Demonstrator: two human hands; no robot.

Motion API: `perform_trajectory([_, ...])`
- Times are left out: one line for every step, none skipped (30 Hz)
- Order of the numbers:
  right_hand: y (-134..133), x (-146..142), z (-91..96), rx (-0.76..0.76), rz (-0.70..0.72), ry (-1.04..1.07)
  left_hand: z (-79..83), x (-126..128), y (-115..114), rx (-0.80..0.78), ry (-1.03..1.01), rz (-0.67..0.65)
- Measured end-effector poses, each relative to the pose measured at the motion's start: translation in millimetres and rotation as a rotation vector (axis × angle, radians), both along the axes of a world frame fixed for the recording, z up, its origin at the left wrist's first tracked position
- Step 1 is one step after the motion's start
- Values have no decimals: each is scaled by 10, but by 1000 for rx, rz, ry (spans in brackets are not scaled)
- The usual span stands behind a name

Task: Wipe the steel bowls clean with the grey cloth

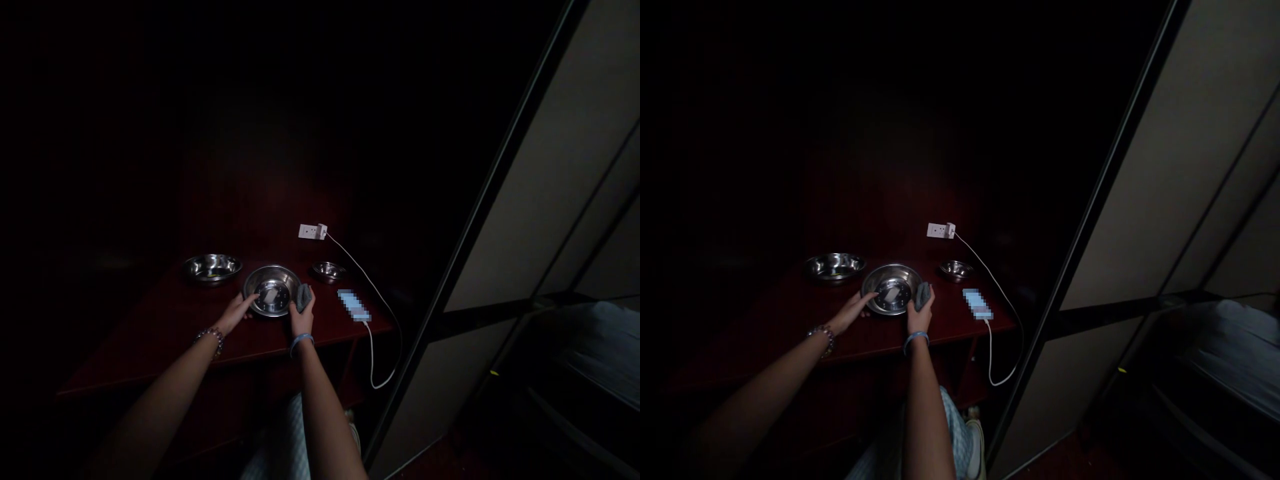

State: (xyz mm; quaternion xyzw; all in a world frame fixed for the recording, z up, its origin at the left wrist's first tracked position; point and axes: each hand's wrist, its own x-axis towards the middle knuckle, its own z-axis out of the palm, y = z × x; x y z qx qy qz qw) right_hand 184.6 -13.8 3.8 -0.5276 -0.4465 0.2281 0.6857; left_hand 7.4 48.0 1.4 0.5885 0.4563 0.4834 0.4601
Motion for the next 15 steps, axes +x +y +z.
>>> perform_trajectory([6,-6,6,-12,-10,-23,-6,-4,7,6,-1,-7])
perform_trajectory([14,-12,9,-26,-22,-47,-12,-8,14,13,-2,-16])
perform_trajectory([20,-17,10,-42,-33,-71,-19,-11,19,22,-3,-25])
perform_trajectory([25,-22,11,-57,-44,-90,-25,-14,23,29,-4,-33])
perform_trajectory([27,-27,10,-70,-55,-105,-30,-17,26,35,-4,-38])
perform_trajectory([26,-31,10,-83,-67,-116,-34,-19,29,38,-3,-40])
perform_trajectory([23,-36,11,-97,-80,-125,-35,-22,30,39,-1,-41])
perform_trajectory([21,-41,12,-116,-97,-133,-34,-24,32,36,1,-40])
perform_trajectory([20,-45,14,-139,-115,-142,-31,-27,32,32,4,-40])
perform_trajectory([23,-48,17,-163,-132,-152,-26,-28,32,27,5,-38])
perform_trajectory([30,-49,21,-187,-148,-162,-20,-29,32,20,3,-32])
perform_trajectory([43,-47,26,-207,-162,-173,-15,-28,32,16,-3,-24])
perform_trajectory([62,-41,30,-225,-174,-184,-12,-27,31,12,-11,-13])
perform_trajectory([85,-30,33,-238,-183,-195,-11,-24,31,9,-20,-4])
perform_trajectory([114,-15,36,-247,-187,-204,-13,-21,33,8,-27,3])
